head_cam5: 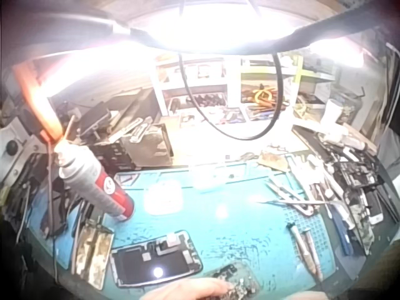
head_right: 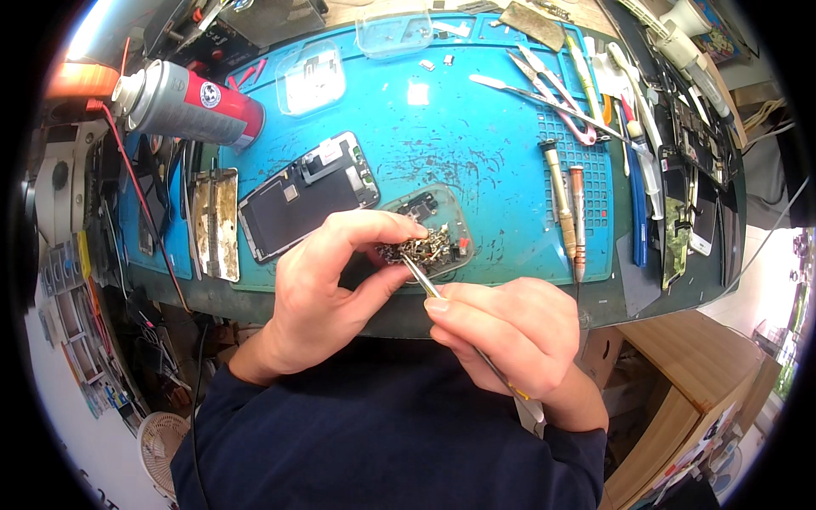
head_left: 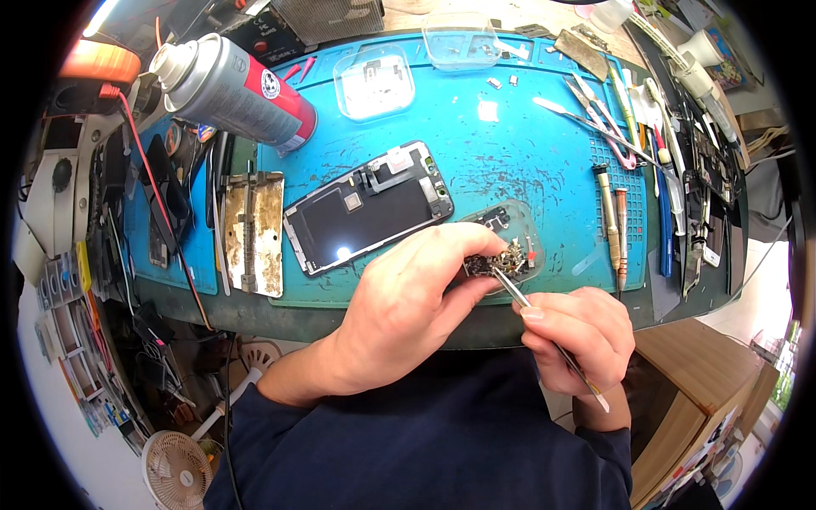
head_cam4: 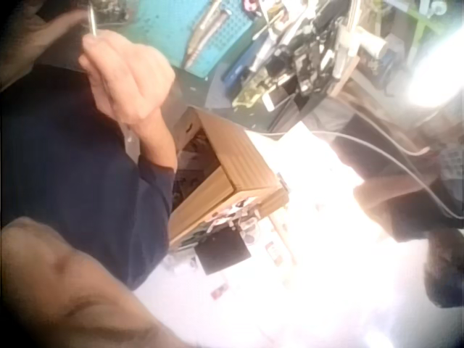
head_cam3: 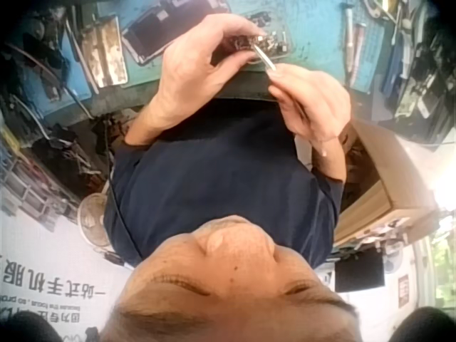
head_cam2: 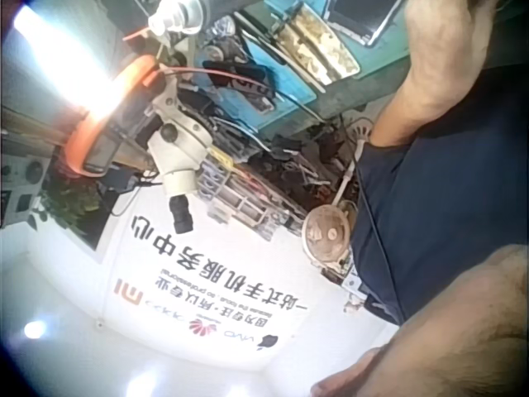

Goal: The person uses tweezers to pick up small screws from a container and places them onto a disassembled electronic device on a blue workbench. They also use a screwdriver to manipulate components on the device.

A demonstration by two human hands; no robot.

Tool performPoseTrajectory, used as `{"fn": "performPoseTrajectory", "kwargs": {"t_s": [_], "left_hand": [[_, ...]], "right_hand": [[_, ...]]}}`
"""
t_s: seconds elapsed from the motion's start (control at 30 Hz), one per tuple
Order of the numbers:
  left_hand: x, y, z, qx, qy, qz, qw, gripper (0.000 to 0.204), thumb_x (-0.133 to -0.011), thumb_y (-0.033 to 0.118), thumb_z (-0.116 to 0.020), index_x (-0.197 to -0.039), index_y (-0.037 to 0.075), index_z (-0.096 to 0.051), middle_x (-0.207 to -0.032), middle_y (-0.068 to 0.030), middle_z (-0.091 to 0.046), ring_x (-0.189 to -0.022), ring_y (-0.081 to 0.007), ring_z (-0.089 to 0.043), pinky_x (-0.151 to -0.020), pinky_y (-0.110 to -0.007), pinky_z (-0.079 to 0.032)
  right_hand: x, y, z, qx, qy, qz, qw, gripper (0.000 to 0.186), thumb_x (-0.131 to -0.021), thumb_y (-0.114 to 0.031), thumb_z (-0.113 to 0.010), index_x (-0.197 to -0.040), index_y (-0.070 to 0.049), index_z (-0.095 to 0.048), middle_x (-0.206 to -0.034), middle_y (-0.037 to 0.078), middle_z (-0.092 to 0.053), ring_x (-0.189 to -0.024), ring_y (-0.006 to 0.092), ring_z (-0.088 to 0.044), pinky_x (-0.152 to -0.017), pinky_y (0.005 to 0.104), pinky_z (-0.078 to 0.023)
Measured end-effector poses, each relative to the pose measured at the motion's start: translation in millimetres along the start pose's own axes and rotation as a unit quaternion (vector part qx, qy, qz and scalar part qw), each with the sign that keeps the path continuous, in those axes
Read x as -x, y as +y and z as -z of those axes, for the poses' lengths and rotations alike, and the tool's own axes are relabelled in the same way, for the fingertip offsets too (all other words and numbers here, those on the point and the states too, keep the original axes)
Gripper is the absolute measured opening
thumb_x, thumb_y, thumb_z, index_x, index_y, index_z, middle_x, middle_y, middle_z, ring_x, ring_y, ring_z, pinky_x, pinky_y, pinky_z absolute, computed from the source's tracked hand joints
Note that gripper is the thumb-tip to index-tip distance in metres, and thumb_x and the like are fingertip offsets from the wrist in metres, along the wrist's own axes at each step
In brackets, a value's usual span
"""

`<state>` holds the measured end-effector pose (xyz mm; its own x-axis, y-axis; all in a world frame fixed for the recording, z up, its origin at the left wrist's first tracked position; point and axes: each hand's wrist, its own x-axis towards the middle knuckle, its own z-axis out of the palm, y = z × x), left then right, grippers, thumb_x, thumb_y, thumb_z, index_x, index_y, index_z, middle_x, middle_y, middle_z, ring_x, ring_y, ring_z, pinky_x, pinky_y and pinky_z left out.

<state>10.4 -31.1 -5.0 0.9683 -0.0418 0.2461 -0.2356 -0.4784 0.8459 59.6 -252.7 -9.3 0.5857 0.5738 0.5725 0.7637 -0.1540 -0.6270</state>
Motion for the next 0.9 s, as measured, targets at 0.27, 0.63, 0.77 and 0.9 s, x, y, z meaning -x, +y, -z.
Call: {"fn": "performPoseTrajectory", "kwargs": {"t_s": [0.27, 0.63, 0.77, 0.9], "left_hand": [[0.7, -0.9, -1.5, 0.001, 0.005, -0.004, 1.0, 0.04, -0.083, -0.009, -0.084, -0.119, 0.001, -0.067, -0.116, -0.0119, -0.077, -0.102, -0.021, -0.077, -0.078, -0.029, -0.062], [0.8, -0.5, -0.9, -0.007, 0.008, -0.008, 1.0, 0.04, -0.083, -0.008, -0.085, -0.118, 0.001, -0.067, -0.116, -0.0111, -0.078, -0.099, -0.0202, -0.076, -0.076, -0.029, -0.062], [-0.1, -0.5, -1.7, -0.003, 0.008, -0.009, 1.0, 0.041, -0.083, -0.008, -0.085, -0.118, 0.002, -0.067, -0.115, -0.011, -0.077, -0.097, -0.02, -0.076, -0.075, -0.029, -0.062], [0.9, -1.4, -1.9, -0.005, 0.012, -0.012, 1.0, 0.041, -0.083, -0.008, -0.085, -0.118, 0.002, -0.067, -0.115, -0.011, -0.077, -0.096, -0.02, -0.076, -0.074, -0.029, -0.062]], "right_hand": [[0.1, 0.0, -1.2, 0.002, 0.01, -0.008, 1.0, 0.02, -0.088, -0.007, -0.084, -0.106, -0.004, -0.077, -0.091, 0.009, -0.079, -0.068, 0.0184, -0.073, -0.055, 0.028, -0.051], [1.0, -0.4, 0.1, -0.001, 0.015, -0.02, 1.0, 0.016, -0.089, -0.008, -0.083, -0.103, -0.003, -0.076, -0.087, 0.009, -0.078, -0.067, 0.0187, -0.073, -0.054, 0.0279, -0.051], [2.2, -1.0, 0.8, -0.003, 0.019, -0.019, 1.0, 0.017, -0.09, -0.008, -0.083, -0.104, -0.003, -0.076, -0.087, 0.009, -0.078, -0.068, 0.0189, -0.073, -0.054, 0.0278, -0.051], [1.6, -0.8, 0.0, -0.006, 0.013, -0.018, 1.0, 0.018, -0.09, -0.009, -0.083, -0.105, -0.004, -0.076, -0.088, 0.009, -0.078, -0.068, 0.0189, -0.073, -0.054, 0.0278, -0.051]]}}
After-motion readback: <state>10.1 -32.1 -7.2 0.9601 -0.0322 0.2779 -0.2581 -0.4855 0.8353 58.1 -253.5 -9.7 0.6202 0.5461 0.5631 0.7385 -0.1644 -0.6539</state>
